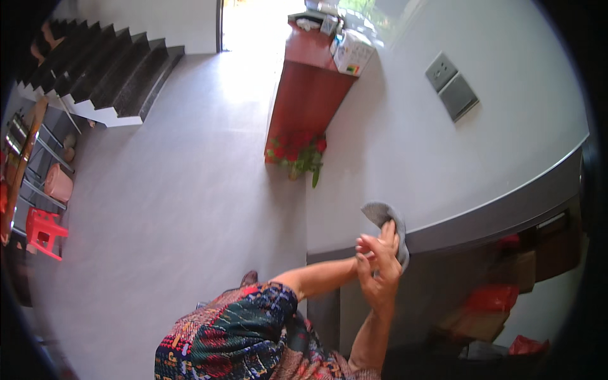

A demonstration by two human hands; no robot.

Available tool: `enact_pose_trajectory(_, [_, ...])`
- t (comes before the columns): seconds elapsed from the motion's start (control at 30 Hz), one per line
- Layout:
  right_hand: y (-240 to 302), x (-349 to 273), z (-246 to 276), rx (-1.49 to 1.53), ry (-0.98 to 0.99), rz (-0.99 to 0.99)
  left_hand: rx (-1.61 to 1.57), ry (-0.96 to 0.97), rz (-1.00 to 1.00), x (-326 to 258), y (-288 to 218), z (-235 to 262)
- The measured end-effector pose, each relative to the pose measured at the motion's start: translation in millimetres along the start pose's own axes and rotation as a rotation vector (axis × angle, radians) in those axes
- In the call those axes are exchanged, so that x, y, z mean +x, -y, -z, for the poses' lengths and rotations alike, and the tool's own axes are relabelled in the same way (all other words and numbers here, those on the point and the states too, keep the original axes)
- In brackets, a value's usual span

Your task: The person wipes a white wall and a grey door frame using a grey cloth. They move items on a nearby cabinet to access the wall surface and clean around a power outlet. The person cleans the wall from top to bottom and then wipes the vertical door frame.

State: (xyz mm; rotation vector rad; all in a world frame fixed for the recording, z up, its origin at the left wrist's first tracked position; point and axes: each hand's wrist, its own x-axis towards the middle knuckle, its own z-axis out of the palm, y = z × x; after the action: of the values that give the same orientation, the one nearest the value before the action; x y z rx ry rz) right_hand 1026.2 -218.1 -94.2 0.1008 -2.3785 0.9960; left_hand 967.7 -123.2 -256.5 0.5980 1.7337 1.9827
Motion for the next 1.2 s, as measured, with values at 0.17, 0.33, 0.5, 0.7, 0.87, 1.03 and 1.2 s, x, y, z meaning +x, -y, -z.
enact_pose_trajectory(0.17, [9, 4, -25, 0.208, 0.075, -0.218, -0.063, -0.129, -0.106, 52, 24, 72])
enact_pose_trajectory(0.33, [-3, -22, -64, 0.089, 0.531, -0.169, -0.547, -0.082, 0.204, 75, 10, 85])
enact_pose_trajectory(0.5, [-17, -26, -35, -0.446, 0.579, -0.16, -0.232, -0.046, -0.041, 60, 13, 65])
enact_pose_trajectory(0.7, [-27, -18, 37, -0.41, 0.129, 0.192, 0.07, -0.097, -0.104, 37, 4, 9])
enact_pose_trajectory(0.87, [-34, 6, 108, -0.846, -0.302, 0.357, 0.343, 0.051, -0.154, -15, -15, -11])
enact_pose_trajectory(1.03, [-53, 21, 114, -1.071, -0.433, 0.384, 0.315, 0.009, -0.096, -13, -40, -13])
enact_pose_trajectory(1.2, [-69, 34, 106, -1.282, -0.567, 0.373, 0.278, -0.082, -0.194, 27, -73, -12])
